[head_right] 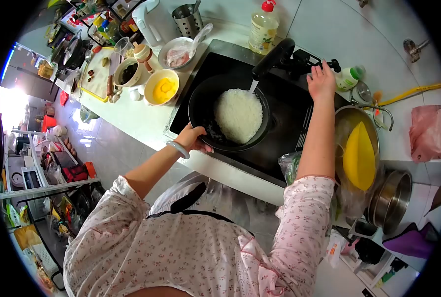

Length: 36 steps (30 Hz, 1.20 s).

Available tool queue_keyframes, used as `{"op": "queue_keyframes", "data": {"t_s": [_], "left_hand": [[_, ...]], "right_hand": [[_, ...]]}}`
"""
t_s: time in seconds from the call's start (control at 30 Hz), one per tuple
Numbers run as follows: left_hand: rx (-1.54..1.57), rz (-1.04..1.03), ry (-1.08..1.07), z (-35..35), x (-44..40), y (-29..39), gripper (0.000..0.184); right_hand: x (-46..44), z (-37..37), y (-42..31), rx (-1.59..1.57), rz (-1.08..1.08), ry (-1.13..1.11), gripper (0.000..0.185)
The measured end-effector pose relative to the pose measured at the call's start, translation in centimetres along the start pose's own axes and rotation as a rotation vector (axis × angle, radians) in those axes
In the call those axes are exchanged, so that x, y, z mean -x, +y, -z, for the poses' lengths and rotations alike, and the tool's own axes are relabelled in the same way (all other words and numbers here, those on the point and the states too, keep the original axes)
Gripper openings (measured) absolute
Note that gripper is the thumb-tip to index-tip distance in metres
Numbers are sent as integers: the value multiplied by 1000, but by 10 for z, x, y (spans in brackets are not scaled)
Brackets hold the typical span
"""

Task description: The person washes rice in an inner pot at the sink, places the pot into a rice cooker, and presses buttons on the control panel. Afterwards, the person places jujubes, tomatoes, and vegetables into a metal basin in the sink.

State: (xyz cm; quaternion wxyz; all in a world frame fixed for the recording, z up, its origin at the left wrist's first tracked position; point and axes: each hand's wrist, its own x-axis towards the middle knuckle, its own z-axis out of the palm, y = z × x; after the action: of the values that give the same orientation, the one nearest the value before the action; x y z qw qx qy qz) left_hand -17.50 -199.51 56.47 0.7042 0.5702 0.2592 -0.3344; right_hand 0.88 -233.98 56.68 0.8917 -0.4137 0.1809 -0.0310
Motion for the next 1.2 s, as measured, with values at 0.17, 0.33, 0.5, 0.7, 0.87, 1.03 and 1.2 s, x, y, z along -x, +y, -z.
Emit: {"op": "queue_keyframes", "data": {"t_s": [0.17,0.33,0.5,0.7,0.87,1.03,1.2], "left_hand": [[-16,1,25,0,8,4,31],[-32,45,16,10,19,8,30],[-20,64,1,-2,14,3,29],[-10,222,-115,28,28,22,29],[-149,172,-47,13,29,29,26],[-127,239,-78,15,23,31,29],[-131,228,-103,9,26,32,28]], "right_hand": [[45,23,50,870,-59,-166,57],[115,17,125,1345,67,-287,47],[106,33,133,1225,165,-310,37],[118,20,151,1161,206,-381,35],[127,30,143,1063,130,-259,35],[121,28,133,1089,118,-260,33],[129,25,121,1056,70,-225,33]]}}
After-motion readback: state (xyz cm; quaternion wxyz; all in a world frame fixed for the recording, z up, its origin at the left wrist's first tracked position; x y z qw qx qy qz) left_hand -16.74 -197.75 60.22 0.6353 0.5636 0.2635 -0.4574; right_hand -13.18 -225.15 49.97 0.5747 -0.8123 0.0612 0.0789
